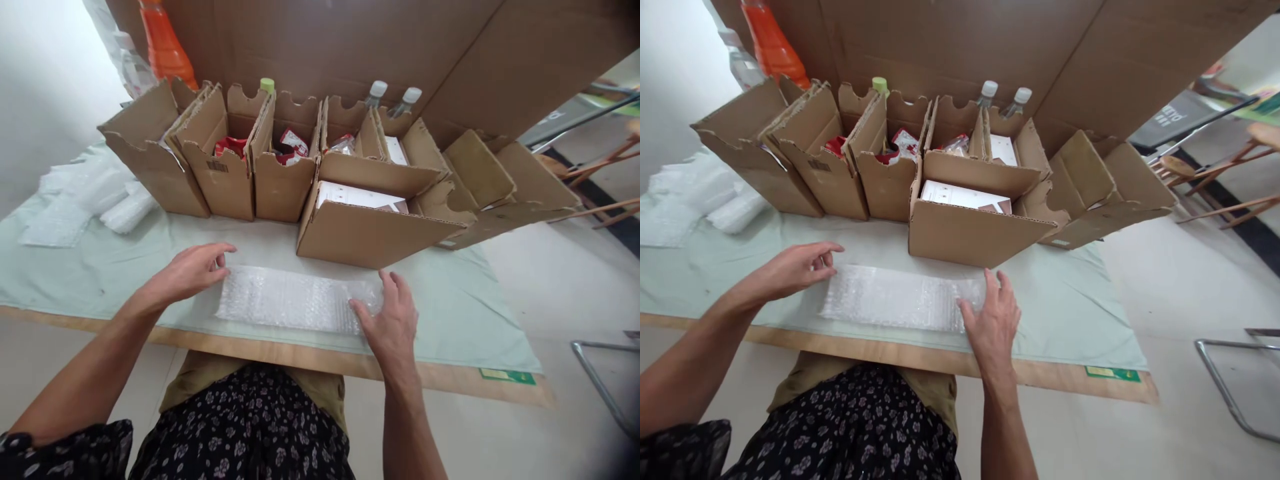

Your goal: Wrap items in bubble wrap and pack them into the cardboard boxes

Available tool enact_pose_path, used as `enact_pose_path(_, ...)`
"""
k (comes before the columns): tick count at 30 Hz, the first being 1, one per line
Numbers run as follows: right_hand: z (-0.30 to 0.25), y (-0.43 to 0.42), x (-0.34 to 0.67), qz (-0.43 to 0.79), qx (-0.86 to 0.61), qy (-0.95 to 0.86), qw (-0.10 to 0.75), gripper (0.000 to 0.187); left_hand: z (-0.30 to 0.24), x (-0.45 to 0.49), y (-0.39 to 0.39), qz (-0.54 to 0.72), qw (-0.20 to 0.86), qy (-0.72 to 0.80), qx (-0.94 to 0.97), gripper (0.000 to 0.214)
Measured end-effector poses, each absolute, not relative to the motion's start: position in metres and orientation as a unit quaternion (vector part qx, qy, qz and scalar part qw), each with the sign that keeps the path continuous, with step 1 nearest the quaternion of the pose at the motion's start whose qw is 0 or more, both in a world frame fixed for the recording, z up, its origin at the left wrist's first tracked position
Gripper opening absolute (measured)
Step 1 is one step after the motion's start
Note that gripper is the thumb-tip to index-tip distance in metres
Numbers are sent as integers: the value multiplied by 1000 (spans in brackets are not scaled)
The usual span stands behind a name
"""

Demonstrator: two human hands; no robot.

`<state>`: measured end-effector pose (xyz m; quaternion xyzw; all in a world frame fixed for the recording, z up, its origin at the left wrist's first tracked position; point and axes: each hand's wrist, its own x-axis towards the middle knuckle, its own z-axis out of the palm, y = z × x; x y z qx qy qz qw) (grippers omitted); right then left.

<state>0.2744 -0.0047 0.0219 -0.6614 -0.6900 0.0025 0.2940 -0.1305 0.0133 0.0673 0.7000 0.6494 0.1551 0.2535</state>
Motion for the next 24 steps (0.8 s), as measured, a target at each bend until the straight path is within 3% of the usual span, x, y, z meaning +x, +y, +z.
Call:
enact_pose_path(3, 17, -7, 285, -59, -689, -669, 272, 70, 47, -119, 7, 186, 76, 674, 711, 52)
enact_pose_path(5, 22, -11, 277, -84, -668, -682, 286, 64, 39, -97, -7, 219, 23, 634, 741, 57)
enact_pose_path(8, 26, -14, 241, -30, -576, -770, 273, 58, 27, -56, -31, 205, 42, 535, 818, 65)
enact_pose_path(13, 5, -12, 211, 129, -486, -853, 144, 55, -4, -29, -44, 120, 131, 508, 843, 61)
enact_pose_path(21, -5, -35, 354, 8, -726, -670, 157, 60, -11, -38, -42, 154, 158, 499, 838, 63)
enact_pose_path(24, 0, -27, 360, -26, -730, -660, 176, 59, -4, -45, -42, 181, 114, 542, 813, 58)
